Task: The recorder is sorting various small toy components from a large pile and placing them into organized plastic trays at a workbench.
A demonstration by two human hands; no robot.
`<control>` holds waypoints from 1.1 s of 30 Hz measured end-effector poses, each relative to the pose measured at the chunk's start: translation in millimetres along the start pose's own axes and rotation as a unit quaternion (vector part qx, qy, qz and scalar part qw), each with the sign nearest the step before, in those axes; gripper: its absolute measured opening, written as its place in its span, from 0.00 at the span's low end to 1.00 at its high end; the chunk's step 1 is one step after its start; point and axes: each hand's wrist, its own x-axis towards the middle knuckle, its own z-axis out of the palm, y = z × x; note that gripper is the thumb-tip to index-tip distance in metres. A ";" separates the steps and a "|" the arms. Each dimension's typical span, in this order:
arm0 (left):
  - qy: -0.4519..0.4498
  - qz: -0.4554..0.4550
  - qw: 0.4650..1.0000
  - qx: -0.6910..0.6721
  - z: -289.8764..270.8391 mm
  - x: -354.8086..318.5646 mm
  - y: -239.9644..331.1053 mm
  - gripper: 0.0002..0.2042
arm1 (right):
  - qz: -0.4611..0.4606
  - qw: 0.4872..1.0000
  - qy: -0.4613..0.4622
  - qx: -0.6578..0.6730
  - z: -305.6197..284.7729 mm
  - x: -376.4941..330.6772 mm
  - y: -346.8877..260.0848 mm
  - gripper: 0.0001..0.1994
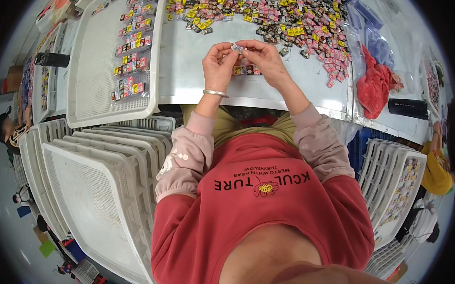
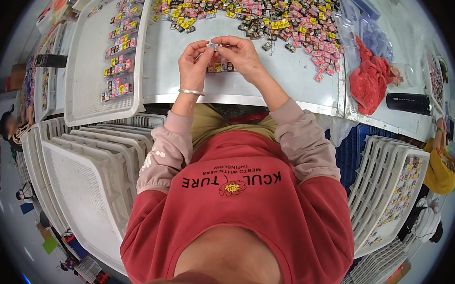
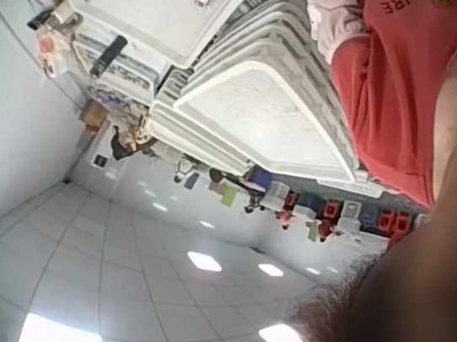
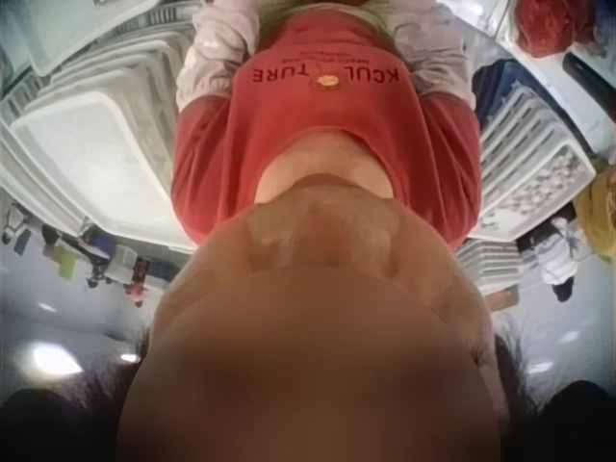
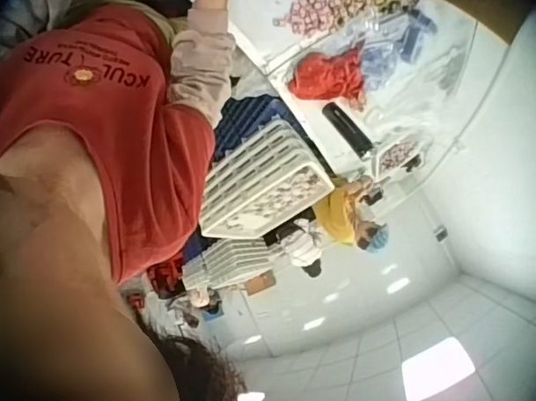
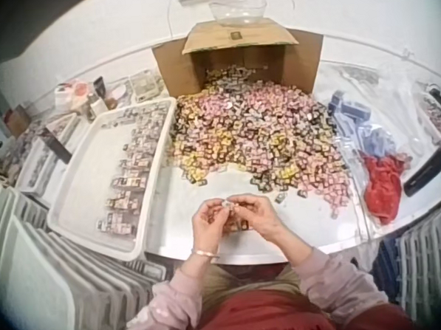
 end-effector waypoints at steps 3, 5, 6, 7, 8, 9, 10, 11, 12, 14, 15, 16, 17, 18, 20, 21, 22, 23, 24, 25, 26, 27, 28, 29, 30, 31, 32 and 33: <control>0.013 0.057 0.998 0.024 -7.4 1.9 -5.1 0.07 | -0.039 0.999 0.027 -0.022 -13.1 16.2 4.4 0.12; 0.054 0.183 0.929 0.316 -22.4 3.3 -2.0 0.06 | -0.109 0.974 0.016 -0.198 -36.6 29.3 -1.9 0.11; 0.036 0.205 0.912 0.354 -28.4 -2.3 -3.4 0.07 | -0.109 0.953 -0.023 -0.280 -42.8 32.9 -5.9 0.10; 0.036 0.204 0.912 0.354 -30.6 -5.1 -6.2 0.07 | -0.108 0.954 -0.023 -0.280 -45.4 35.4 -6.6 0.10; -0.009 0.285 0.863 0.417 -32.6 -7.1 -8.8 0.08 | -0.096 0.938 -0.075 -0.323 -47.9 37.6 -7.1 0.09; -0.054 0.363 0.801 0.472 -34.0 -8.6 -10.7 0.08 | -0.085 0.918 -0.126 -0.366 -47.9 38.5 -9.6 0.08; -0.076 0.345 0.809 0.471 -32.0 -10.9 -14.7 0.10 | -0.062 0.909 -0.127 -0.391 -45.1 39.3 -11.0 0.06; -0.075 0.344 0.809 0.471 -30.8 -13.2 -18.1 0.10 | -0.061 0.909 -0.128 -0.391 -42.2 41.0 -9.4 0.06; -0.092 0.339 0.784 0.512 -27.9 -17.1 -18.9 0.10 | -0.058 0.891 -0.129 -0.431 -39.6 42.4 -8.0 0.07; -0.110 0.339 0.744 0.566 -28.5 -18.1 -24.9 0.11 | -0.053 0.871 -0.129 -0.471 -35.9 43.7 -6.0 0.07; -0.110 0.338 0.744 0.566 -28.9 -18.3 -24.7 0.11 | -0.063 0.867 -0.120 -0.479 -32.1 43.0 -6.1 0.07; -0.113 0.336 0.746 0.564 -29.2 -18.7 -24.4 0.12 | -0.073 0.863 -0.111 -0.487 -30.0 42.5 -6.5 0.07; -0.115 0.334 0.748 0.561 -29.4 -19.0 -24.0 0.12 | -0.073 0.863 -0.111 -0.487 -29.8 42.7 -6.6 0.07; -0.115 0.333 0.748 0.562 -28.7 -19.7 -23.1 0.12 | -0.090 0.854 -0.102 -0.501 -29.6 42.7 -6.9 0.07; -0.114 0.332 0.763 0.543 -26.6 -20.8 -20.9 0.12 | -0.108 0.845 -0.093 -0.516 -29.8 42.1 -8.5 0.07; -0.113 0.332 0.763 0.543 -26.6 -20.8 -20.3 0.12 | -0.100 0.870 -0.101 -0.472 -29.7 41.7 -11.0 0.08; -0.086 0.333 0.770 0.537 -26.9 -20.6 -19.8 0.12 | -0.091 0.893 -0.108 -0.427 -30.1 41.4 -13.3 0.08; -0.059 0.334 0.777 0.531 -27.0 -20.3 -19.0 0.12 | -0.091 0.893 -0.109 -0.427 -32.4 40.9 -15.0 0.08; -0.058 0.333 0.777 0.531 -24.4 -20.3 -15.3 0.12 | -0.041 0.936 -0.116 -0.331 -33.4 38.9 -19.1 0.08; -0.055 0.223 0.887 0.400 -20.9 -19.6 -11.4 0.11 | 0.011 0.966 -0.121 -0.230 -33.4 37.7 -22.9 0.08; -0.049 0.103 0.961 0.252 -17.8 -18.9 -7.2 0.11 | 0.046 0.966 -0.139 -0.214 -34.8 35.9 -28.8 0.08; -0.049 0.104 0.961 0.252 -16.6 -17.3 -4.5 0.11 | 0.045 0.966 -0.139 -0.214 -32.4 33.2 -33.2 0.08; -0.068 0.062 0.984 0.153 -15.9 -15.2 -2.2 0.10 | 0.046 0.971 -0.143 -0.184 -30.1 30.7 -36.1 0.08; -0.086 0.019 0.995 0.052 -15.3 -13.7 0.8 0.10 | 0.047 0.976 -0.148 -0.153 -27.7 28.1 -38.6 0.08; -0.085 0.019 0.995 0.053 -14.5 -13.7 5.2 0.10 | 0.047 0.976 -0.148 -0.152 -25.5 25.1 -40.5 0.08; -0.089 0.002 0.995 0.036 -14.3 -14.9 11.1 0.09 | 0.049 0.983 -0.141 -0.107 -23.1 22.1 -42.1 0.08; -0.094 -0.015 0.995 0.018 -14.0 -16.1 15.8 0.09 | 0.051 0.988 -0.133 -0.062 -21.2 19.5 -43.6 0.09; -0.094 -0.015 0.995 0.018 -13.3 -17.1 18.9 0.09 | 0.051 0.988 -0.133 -0.062 -19.9 16.5 -46.2 0.09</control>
